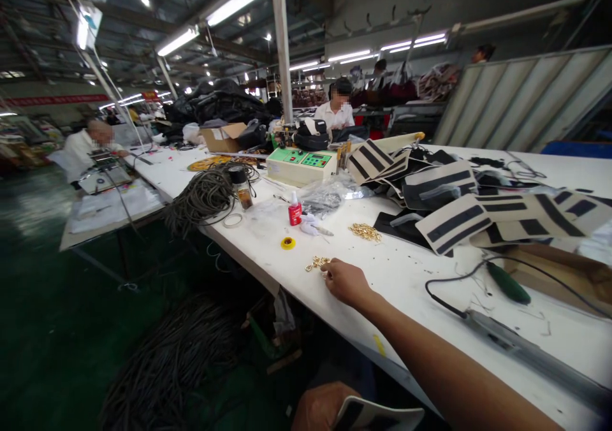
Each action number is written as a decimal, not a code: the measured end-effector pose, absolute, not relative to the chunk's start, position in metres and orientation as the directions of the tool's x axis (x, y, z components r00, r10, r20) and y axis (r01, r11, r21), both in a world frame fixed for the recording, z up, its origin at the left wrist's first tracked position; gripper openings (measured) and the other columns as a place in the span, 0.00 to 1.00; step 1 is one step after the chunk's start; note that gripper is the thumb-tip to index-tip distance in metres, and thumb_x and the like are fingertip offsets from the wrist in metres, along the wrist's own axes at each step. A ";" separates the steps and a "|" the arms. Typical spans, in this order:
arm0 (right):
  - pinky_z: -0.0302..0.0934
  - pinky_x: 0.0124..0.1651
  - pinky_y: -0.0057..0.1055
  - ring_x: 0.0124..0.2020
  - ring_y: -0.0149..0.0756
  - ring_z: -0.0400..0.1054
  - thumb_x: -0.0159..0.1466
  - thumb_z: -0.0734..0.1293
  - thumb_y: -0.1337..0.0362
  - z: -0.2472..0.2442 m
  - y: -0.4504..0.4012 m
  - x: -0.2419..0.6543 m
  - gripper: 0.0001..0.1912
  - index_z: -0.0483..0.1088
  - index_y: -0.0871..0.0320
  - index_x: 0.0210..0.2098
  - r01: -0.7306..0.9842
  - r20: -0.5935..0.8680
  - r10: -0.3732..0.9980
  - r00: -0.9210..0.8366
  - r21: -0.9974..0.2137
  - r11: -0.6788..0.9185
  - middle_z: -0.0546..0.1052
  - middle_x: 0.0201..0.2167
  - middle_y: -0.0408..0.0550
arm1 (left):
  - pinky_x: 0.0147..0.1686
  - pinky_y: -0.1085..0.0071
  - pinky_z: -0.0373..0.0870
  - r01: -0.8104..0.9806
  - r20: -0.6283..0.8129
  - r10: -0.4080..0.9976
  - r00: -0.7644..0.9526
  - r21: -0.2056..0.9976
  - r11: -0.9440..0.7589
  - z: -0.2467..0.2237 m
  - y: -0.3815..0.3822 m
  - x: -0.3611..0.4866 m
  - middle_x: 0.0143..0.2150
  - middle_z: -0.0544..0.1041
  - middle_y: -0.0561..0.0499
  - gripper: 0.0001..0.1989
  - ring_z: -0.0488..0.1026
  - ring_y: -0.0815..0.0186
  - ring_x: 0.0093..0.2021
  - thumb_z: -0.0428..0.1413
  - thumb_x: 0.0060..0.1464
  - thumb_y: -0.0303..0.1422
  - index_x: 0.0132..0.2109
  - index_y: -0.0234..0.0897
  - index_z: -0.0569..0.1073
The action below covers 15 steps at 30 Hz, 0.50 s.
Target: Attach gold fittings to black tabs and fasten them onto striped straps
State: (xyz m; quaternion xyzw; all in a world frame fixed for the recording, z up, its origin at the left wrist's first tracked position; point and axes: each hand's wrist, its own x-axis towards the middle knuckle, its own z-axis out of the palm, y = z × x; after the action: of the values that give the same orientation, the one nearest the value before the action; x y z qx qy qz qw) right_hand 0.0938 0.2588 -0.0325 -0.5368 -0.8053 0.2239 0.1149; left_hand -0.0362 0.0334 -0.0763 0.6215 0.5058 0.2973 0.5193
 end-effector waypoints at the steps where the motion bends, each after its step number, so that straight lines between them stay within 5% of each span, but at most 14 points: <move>1: 0.59 0.43 0.34 0.45 0.42 0.74 0.65 0.64 0.68 -0.029 0.256 0.096 0.14 0.79 0.56 0.46 0.805 -0.052 0.920 -0.388 -0.505 0.311 0.80 0.51 0.52 | 0.36 0.72 0.70 0.313 -0.133 0.942 0.307 0.949 0.032 -0.073 0.031 -0.037 0.37 0.82 0.52 0.11 0.77 0.63 0.36 0.65 0.47 0.30 0.40 0.38 0.82; 6: 0.65 0.42 0.33 0.40 0.38 0.76 0.65 0.64 0.65 -0.012 0.228 0.129 0.11 0.77 0.59 0.42 0.714 -0.073 0.949 -0.306 -0.678 0.178 0.82 0.39 0.50 | 0.39 0.70 0.72 0.328 -0.028 0.956 0.292 0.942 -0.072 -0.048 0.023 -0.037 0.37 0.83 0.50 0.11 0.79 0.61 0.38 0.64 0.49 0.27 0.41 0.38 0.83; 9: 0.67 0.41 0.33 0.38 0.38 0.78 0.64 0.68 0.58 -0.002 0.199 0.161 0.11 0.75 0.60 0.40 0.436 -0.145 0.955 -0.258 -0.900 -0.019 0.81 0.35 0.49 | 0.42 0.69 0.74 0.283 0.091 0.958 0.273 0.944 -0.170 -0.033 0.022 -0.029 0.38 0.84 0.49 0.08 0.81 0.61 0.40 0.64 0.52 0.27 0.41 0.39 0.83; 12: 0.68 0.46 0.38 0.41 0.43 0.78 0.59 0.75 0.53 0.008 0.163 0.193 0.21 0.78 0.61 0.46 0.164 -0.218 0.953 -0.212 -0.969 -0.185 0.82 0.39 0.52 | 0.46 0.67 0.76 0.207 0.274 0.910 0.310 0.915 -0.346 -0.022 0.024 -0.019 0.41 0.85 0.45 0.05 0.82 0.60 0.42 0.63 0.58 0.30 0.41 0.38 0.83; 15: 0.68 0.50 0.42 0.43 0.46 0.77 0.56 0.79 0.51 0.019 0.127 0.220 0.31 0.78 0.62 0.53 0.086 -0.292 0.936 -0.197 -0.956 -0.280 0.83 0.42 0.55 | 0.46 0.67 0.76 0.189 0.341 0.865 0.368 0.883 -0.429 -0.012 0.029 -0.009 0.42 0.84 0.44 0.06 0.82 0.61 0.43 0.61 0.63 0.32 0.43 0.38 0.83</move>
State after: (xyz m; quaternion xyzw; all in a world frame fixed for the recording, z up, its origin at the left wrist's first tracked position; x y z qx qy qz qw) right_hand 0.2197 0.1269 0.0189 -0.5263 -0.4853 0.6024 0.3529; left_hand -0.0088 0.0287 -0.0117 0.7277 0.3623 0.4299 0.3929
